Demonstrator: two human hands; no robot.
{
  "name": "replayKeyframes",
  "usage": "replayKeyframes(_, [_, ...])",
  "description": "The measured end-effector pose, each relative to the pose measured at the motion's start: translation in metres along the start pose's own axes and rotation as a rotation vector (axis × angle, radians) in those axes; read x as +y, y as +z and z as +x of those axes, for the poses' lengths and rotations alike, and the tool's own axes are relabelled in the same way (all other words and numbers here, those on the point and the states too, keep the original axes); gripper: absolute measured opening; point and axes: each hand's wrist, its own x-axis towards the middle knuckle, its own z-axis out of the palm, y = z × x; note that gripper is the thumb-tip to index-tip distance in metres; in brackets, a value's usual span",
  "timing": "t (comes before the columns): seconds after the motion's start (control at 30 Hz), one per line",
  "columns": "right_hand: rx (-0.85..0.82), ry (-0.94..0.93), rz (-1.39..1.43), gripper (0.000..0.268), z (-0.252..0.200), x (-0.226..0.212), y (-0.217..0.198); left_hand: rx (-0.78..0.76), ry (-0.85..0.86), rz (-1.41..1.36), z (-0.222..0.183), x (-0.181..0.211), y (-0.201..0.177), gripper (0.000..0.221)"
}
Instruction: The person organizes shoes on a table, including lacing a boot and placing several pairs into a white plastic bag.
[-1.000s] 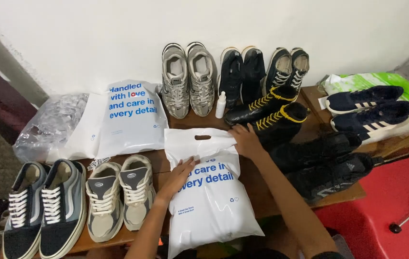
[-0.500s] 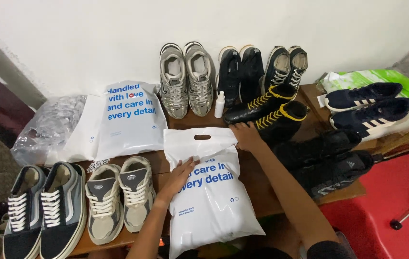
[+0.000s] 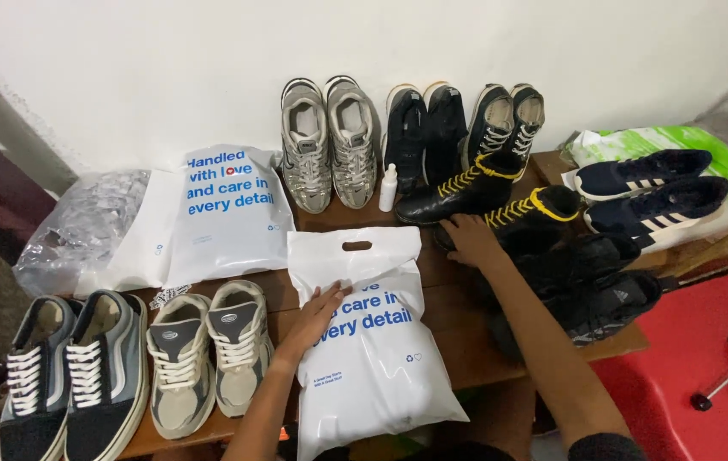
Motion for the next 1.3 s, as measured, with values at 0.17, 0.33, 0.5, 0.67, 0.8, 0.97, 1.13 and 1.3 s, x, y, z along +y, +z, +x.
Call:
replayKeyframes(0.17, [-0.016, 0.041, -0.068, 0.085, 0.003, 0.01, 0.01, -0.002, -0.002, -0.017, 0.001, -0.002, 0.001, 0.076])
replayKeyframes(0.33, [0.029, 0.069, -0.105, 0.08, 0.006, 0.007, 0.014, -0.009, 0.006, -0.006, 0.005, -0.006, 0.0, 0.075])
replayKeyframes(0.5, [0.276, 0.066, -0.04, 0.037, 0.015, 0.003, -0.003, -0.004, 0.007, -0.013, 0.003, -0.004, 0.0, 0.072])
replayKeyframes(0.67, [0.306, 0.084, -0.138, 0.035, -0.011, 0.027, 0.003, -0.018, 0.024, -0.009, 0.011, -0.012, -0.001, 0.073])
replayKeyframes(0.8, [0.314, 0.175, 0.117, 0.039, -0.098, 0.011, -0.019, -0.043, 0.011, 0.006, 0.011, -0.008, -0.002, 0.071])
replayKeyframes(0.97, [0.245, 0.151, 0.077, 0.072, -0.195, 0.002, 0.01, -0.045, -0.122, 0.052, 0.022, -0.011, 0.002, 0.073])
replayKeyframes(1.13, [-0.27, 0.072, 0.07, 0.12, -0.222, 0.016, -0.002, -0.049, -0.17, 0.12, 0.015, 0.004, 0.002, 0.074])
replayKeyframes(1.3, [-0.331, 0.022, -0.23, 0.122, -0.219, 0.001, -0.014, -0.04, -0.068, 0.082, 0.008, 0.0, 0.001, 0.071])
